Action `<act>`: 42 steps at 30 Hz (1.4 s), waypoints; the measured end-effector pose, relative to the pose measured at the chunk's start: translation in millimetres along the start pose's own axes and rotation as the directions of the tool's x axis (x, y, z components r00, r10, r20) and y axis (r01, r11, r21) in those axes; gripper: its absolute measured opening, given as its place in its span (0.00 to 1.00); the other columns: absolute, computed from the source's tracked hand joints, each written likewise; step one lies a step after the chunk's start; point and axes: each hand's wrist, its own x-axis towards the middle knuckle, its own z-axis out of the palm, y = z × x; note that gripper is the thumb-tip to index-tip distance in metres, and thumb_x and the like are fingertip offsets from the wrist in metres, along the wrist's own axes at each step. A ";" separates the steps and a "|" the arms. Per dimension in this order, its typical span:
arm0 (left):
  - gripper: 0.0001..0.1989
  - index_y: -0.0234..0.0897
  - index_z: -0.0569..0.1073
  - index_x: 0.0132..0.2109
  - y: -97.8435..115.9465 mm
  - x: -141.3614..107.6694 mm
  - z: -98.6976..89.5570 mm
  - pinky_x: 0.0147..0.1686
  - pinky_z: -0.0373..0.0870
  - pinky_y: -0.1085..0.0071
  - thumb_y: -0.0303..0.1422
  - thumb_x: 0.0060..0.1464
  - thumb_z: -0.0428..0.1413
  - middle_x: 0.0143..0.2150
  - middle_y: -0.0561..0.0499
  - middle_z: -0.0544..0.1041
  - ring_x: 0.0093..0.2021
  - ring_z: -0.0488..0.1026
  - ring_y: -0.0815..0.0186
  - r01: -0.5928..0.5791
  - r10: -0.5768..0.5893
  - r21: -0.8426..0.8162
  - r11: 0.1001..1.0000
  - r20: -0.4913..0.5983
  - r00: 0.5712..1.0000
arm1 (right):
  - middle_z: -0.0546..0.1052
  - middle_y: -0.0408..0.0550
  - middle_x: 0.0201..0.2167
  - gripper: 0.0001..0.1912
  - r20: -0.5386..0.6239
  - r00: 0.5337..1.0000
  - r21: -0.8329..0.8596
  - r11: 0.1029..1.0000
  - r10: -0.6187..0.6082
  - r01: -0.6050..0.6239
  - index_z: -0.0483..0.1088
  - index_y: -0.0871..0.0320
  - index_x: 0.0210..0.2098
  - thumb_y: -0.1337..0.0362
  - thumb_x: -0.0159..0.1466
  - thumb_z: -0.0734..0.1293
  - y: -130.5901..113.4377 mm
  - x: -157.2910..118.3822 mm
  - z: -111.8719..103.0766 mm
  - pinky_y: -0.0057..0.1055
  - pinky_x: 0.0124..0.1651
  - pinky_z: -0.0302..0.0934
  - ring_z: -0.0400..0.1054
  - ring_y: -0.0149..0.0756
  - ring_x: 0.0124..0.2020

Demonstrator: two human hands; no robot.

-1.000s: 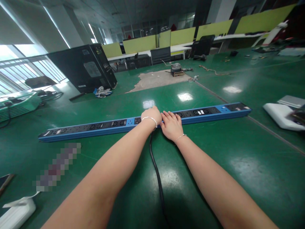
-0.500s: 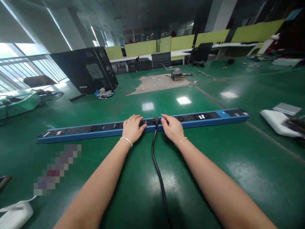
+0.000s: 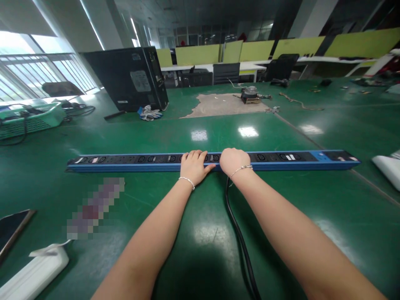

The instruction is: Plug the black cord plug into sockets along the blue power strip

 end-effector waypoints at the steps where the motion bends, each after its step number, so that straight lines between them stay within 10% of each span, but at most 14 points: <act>1: 0.29 0.41 0.64 0.59 -0.3 0.2 0.2 0.58 0.52 0.58 0.53 0.57 0.43 0.58 0.45 0.68 0.58 0.61 0.57 -0.002 0.002 -0.004 1.000 -0.002 1.000 | 0.77 0.67 0.36 0.17 0.010 1.000 -0.005 1.000 0.000 0.000 0.76 0.67 0.38 0.71 0.61 0.57 -0.3 -0.2 -0.2 0.34 0.40 0.64 0.74 0.45 0.38; 29: 0.29 0.40 0.65 0.58 -0.8 1.2 2.5 0.58 0.51 0.59 0.52 0.56 0.45 0.58 0.45 0.69 0.58 0.61 0.57 0.005 -0.006 -0.037 0.999 -0.022 1.000 | 0.77 0.66 0.33 0.19 -0.080 0.995 -0.001 0.998 0.058 -0.058 0.73 0.68 0.39 0.66 0.64 0.54 2.6 -5.5 14.1 0.35 0.38 0.64 0.74 0.46 0.37; 42: 0.28 0.42 0.65 0.58 -1.8 1.4 3.5 0.57 0.52 0.60 0.52 0.56 0.45 0.58 0.46 0.69 0.58 0.61 0.57 0.014 -0.014 -0.015 1.000 -0.021 1.000 | 0.78 0.52 0.40 0.20 -0.156 0.952 0.535 0.833 0.264 -0.144 0.73 0.58 0.47 0.60 0.59 0.61 21.3 -6.6 42.8 0.32 0.49 0.62 0.72 0.40 0.43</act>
